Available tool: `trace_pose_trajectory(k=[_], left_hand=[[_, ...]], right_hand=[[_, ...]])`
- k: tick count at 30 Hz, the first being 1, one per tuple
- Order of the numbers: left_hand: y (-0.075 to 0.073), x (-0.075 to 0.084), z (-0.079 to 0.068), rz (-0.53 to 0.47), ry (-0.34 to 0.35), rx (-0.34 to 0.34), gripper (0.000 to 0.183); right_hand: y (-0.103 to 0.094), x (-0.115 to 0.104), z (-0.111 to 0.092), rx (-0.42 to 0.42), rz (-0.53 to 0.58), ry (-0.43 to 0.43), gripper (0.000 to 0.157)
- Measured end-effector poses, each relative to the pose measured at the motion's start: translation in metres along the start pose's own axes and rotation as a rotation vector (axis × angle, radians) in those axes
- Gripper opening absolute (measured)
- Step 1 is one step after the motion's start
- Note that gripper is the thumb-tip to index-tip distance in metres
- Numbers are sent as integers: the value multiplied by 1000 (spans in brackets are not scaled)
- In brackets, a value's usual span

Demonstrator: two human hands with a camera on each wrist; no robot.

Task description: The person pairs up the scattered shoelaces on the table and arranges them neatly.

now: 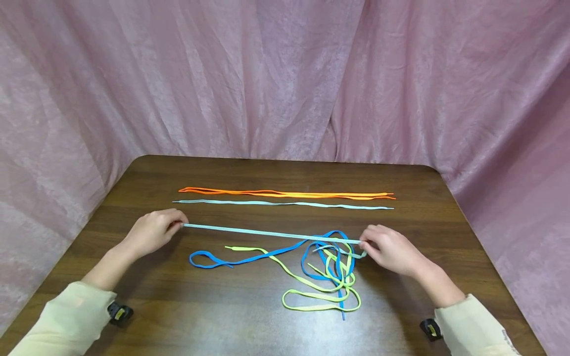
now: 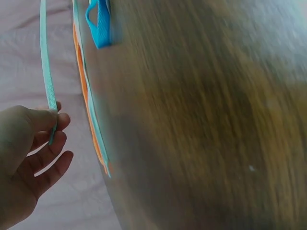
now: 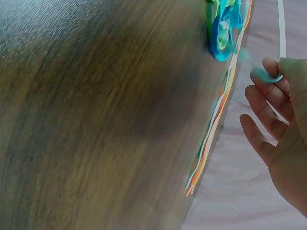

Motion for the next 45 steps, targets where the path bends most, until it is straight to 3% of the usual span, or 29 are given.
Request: trace_pose_trajectory(k=[10, 28, 45], left_hand=[[-1, -25, -10, -3, -71, -19, 8], [-5, -48, -20, -9, -174, -35, 7], [-6, -63, -25, 0, -195, -40, 7]], right_hand=[[0, 16, -6, 16, -23, 43, 22], [-2, 42, -16, 13, -106, 113, 16], [-6, 57, -21, 36, -134, 132, 19]])
Point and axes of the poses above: each hand's wrist, its own z-axis towards the middle knuckle, its own y-axis out of the palm, x = y × z, the point moved 3 cm from there along z, towards the middle knuckle, and after that the axes turned 8 degrees about y, right-handed, at the moved point
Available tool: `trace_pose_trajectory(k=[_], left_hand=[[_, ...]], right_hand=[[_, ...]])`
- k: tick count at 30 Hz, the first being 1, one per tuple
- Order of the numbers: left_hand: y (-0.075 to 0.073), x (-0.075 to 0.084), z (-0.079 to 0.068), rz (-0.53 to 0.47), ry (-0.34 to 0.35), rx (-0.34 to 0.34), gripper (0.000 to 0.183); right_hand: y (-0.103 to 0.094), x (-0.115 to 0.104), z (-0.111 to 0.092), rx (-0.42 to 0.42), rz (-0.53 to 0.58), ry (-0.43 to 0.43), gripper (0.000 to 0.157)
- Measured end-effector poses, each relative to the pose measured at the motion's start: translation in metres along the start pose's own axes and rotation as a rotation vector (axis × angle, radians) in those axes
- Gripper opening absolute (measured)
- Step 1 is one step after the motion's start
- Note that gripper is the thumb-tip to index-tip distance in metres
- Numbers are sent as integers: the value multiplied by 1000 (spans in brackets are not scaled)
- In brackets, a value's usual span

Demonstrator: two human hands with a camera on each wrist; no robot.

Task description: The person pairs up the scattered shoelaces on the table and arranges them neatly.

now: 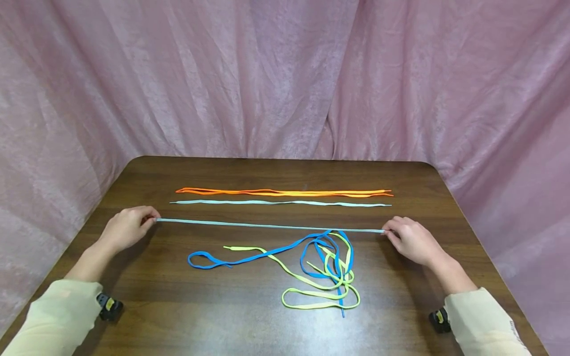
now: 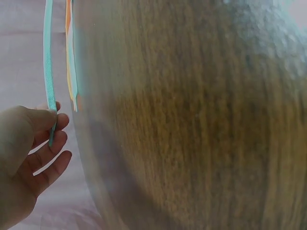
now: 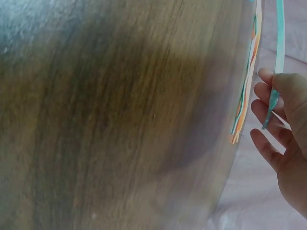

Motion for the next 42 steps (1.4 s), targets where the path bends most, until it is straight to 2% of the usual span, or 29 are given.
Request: trace_pose_trajectory(k=[11, 25, 32, 42], left_hand=[[1, -4, -1, 0, -13, -24, 7], [9, -5, 1, -2, -15, -24, 5], [8, -5, 7, -4, -23, -20, 4], [17, -7, 21, -9, -53, 1, 4]], right_hand=[[2, 12, -1, 52, 5, -10, 18], [5, 20, 4, 61, 5, 19, 25], [5, 27, 11, 97, 7, -2, 25], [9, 36, 20, 85, -19, 52, 22]])
Point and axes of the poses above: each hand's wrist, its own z-axis towards the middle knuckle, its own y-axis out of the palm, x = y × z, the point moved 3 cm from there along z, towards the middle knuckle, and after that the axes turned 8 degrees about y, right-handed, at the moved point
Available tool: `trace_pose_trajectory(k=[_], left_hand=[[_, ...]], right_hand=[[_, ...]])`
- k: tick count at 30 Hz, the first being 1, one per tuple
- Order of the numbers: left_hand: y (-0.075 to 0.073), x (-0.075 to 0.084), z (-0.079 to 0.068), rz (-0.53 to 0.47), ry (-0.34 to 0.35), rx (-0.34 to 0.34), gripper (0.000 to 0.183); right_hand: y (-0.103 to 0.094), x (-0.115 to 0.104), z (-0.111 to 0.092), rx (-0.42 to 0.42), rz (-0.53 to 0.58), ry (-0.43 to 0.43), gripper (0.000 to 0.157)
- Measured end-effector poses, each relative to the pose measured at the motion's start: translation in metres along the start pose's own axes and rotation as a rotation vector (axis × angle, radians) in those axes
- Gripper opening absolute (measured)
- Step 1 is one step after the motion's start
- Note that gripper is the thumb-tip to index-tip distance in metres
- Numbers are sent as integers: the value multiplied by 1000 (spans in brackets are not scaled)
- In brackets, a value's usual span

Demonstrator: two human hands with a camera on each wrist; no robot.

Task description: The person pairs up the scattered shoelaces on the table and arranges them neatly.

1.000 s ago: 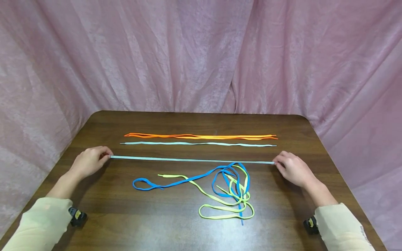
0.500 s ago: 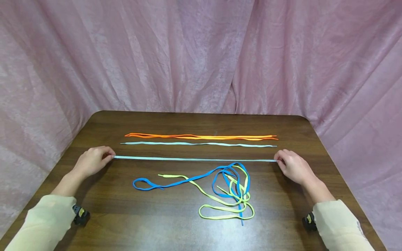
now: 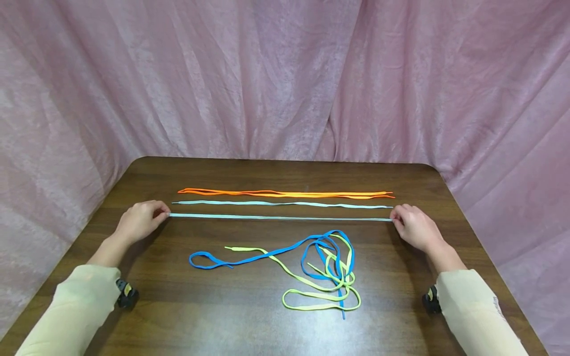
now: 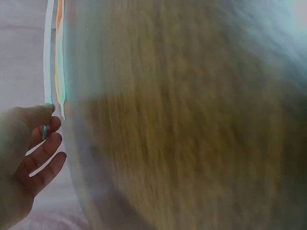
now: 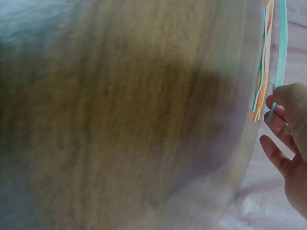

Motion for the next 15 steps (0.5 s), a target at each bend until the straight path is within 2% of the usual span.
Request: trace_pose_trajectory(k=[7, 15], left_hand=[[4, 1, 12, -9, -46, -5, 5], [6, 1, 22, -8, -78, -19, 8]], right_hand=[[4, 6, 8, -27, 1, 47, 21], [8, 13, 16, -91, 3, 150, 16]])
Point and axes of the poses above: each hand's wrist, its own z-axis towards the middle knuckle, its own y-axis out of the palm, x = y × z, the point moved 3 cm from there along z, towards the middle knuckle, and after that the axes turned 8 degrees about y, right-handed, at the moved point
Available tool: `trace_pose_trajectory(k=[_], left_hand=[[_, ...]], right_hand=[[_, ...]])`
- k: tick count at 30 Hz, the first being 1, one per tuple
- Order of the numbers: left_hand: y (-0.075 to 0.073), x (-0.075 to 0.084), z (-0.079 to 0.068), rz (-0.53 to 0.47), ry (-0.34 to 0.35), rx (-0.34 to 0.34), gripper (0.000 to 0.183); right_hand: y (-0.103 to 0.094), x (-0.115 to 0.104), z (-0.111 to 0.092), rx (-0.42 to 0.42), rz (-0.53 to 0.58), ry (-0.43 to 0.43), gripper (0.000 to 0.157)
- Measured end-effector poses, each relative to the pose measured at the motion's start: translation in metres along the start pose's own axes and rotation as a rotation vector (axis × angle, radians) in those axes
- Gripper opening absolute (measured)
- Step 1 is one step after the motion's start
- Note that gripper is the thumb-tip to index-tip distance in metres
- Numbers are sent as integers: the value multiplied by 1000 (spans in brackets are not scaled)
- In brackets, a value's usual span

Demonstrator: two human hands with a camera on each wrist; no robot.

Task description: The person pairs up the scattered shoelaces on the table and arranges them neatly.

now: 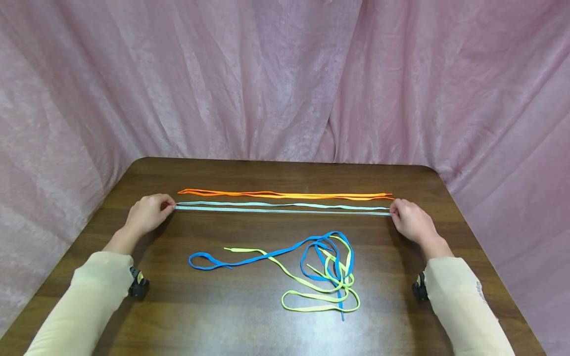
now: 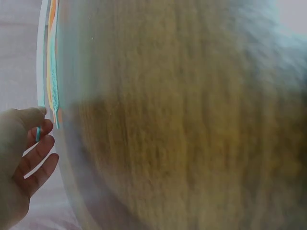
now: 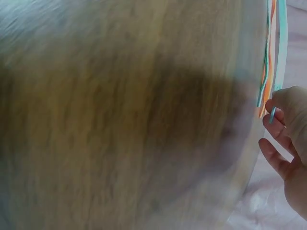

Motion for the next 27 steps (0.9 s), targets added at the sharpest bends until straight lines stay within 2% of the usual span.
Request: trace_pose_trajectory(k=[6, 16, 27], left_hand=[[0, -2, 5, 0, -25, -21, 7], [1, -1, 12, -7, -53, -52, 8], [7, -4, 18, 9, -73, -31, 8]], right_hand=[[3, -1, 6, -23, -5, 26, 13], [5, 4, 13, -142, -42, 137, 3], [12, 4, 18, -132, -70, 129, 5]])
Point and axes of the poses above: each hand's wrist, its own z-axis towards the middle knuckle, its own y-axis out of the palm, x = y × z, the point moved 3 cm from there along z, towards the middle knuckle, and after that the axes turned 8 degrees about y, right-handed, at the moved point
